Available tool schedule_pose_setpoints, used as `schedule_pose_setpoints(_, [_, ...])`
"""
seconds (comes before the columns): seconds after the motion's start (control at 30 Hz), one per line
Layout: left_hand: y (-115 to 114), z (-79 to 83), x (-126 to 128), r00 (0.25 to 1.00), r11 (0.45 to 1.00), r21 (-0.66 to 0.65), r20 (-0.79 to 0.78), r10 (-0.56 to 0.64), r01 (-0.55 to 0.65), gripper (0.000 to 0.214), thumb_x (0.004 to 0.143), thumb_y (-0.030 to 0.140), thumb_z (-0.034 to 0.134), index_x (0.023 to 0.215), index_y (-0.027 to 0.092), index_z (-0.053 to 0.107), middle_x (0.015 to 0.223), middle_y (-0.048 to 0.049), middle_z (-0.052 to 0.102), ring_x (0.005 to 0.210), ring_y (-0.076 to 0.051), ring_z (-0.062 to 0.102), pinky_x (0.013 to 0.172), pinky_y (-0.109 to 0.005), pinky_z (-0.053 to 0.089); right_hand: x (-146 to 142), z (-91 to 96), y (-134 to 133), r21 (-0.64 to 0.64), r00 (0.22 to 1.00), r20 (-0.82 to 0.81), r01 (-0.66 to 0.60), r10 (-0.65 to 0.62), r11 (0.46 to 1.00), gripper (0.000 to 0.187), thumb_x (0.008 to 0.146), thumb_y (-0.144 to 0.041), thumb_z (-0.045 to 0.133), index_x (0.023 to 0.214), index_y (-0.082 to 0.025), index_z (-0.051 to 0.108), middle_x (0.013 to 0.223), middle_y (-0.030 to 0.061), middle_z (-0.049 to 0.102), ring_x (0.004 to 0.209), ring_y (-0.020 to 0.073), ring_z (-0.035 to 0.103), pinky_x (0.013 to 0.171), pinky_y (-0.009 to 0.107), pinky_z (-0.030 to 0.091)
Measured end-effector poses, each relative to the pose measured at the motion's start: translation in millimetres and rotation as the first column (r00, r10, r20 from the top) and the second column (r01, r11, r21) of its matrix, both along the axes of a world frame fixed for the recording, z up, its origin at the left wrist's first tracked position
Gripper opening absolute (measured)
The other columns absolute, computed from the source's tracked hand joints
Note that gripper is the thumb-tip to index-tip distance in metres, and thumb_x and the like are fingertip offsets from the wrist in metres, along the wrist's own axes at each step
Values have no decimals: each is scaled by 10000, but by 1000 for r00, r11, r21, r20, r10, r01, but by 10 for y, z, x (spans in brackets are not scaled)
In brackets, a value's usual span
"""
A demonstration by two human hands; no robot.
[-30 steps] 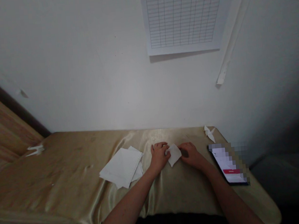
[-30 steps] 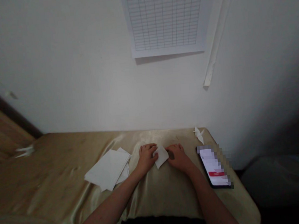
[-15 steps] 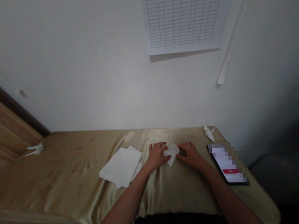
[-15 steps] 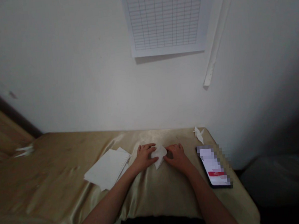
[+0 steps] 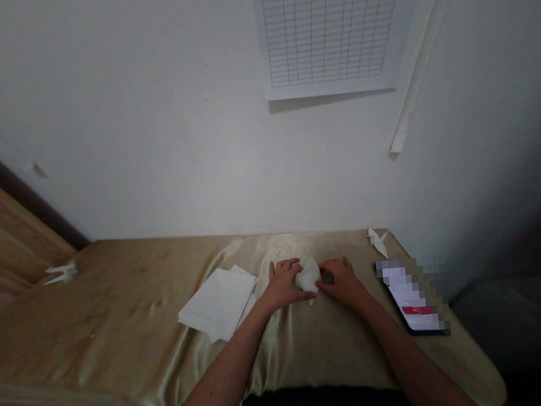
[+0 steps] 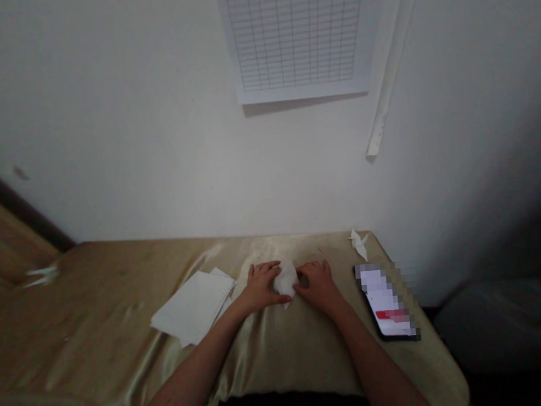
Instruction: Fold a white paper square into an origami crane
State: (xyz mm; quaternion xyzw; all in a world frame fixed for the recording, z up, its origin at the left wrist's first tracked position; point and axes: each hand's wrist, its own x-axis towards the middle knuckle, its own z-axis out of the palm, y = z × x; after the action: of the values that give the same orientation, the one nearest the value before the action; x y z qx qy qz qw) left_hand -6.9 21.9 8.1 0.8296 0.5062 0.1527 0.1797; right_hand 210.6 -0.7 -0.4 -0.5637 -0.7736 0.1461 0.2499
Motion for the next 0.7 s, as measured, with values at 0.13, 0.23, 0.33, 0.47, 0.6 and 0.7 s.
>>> schedule_pose_setpoints(0.13, [-17,10,14,999,1000,5,-50,-8,8,883,533,623,861,1294,274,581,1519,-111,460,1418,-401,350,1162,-731,63,-11,-4,19,-8,1000,25,9,-8,1000,270,822,-318,646,1077,-231,662,1140,67,687,1182,265,562,1147,571,164])
schedule_pose_setpoints(0.23, [-23,27,12,997,999,-14,-67,-30,29,898,530,614,864,1309,282,567,1532,-117,443,1426,-404,338,1160,-736,68,-15,-9,25,-16,1000,21,14,-14,1000,262,826,-323,646,1071,-233,668,1147,69,685,1191,267,555,1145,563,166])
schedule_pose_setpoints(0.33, [-23,39,5,997,999,-25,-68,-44,42,920,533,614,862,1330,280,549,1542,-121,428,1438,-399,322,1164,-731,61,-19,-23,27,-18,1000,4,31,-31,999,247,833,-317,636,1065,-241,672,1155,66,684,1193,265,554,1139,563,170])
schedule_pose_setpoints(0.47, [-19,42,4,997,998,-40,-69,-44,41,947,528,605,866,1350,275,533,1552,-124,411,1449,-394,305,1171,-721,44,-28,-51,40,-12,999,-14,50,-50,999,216,830,-313,640,1030,-245,681,1113,48,694,1157,254,566,1126,550,186])
schedule_pose_setpoints(0.6, [-11,26,3,997,998,-41,-62,-45,43,944,528,616,860,1345,271,537,1553,-121,412,1449,-393,304,1172,-719,34,-36,-54,54,-12,998,-22,64,-65,998,190,821,-324,667,990,-247,704,1092,38,698,1139,249,570,1117,522,212])
schedule_pose_setpoints(0.7, [-10,18,-4,997,998,-43,-58,-44,42,945,532,627,855,1345,263,538,1555,-125,410,1452,-389,301,1171,-718,28,-9,-52,69,-12,998,-38,56,-57,998,184,809,-345,695,961,-244,723,1062,37,704,1109,247,575,1091,485,271])
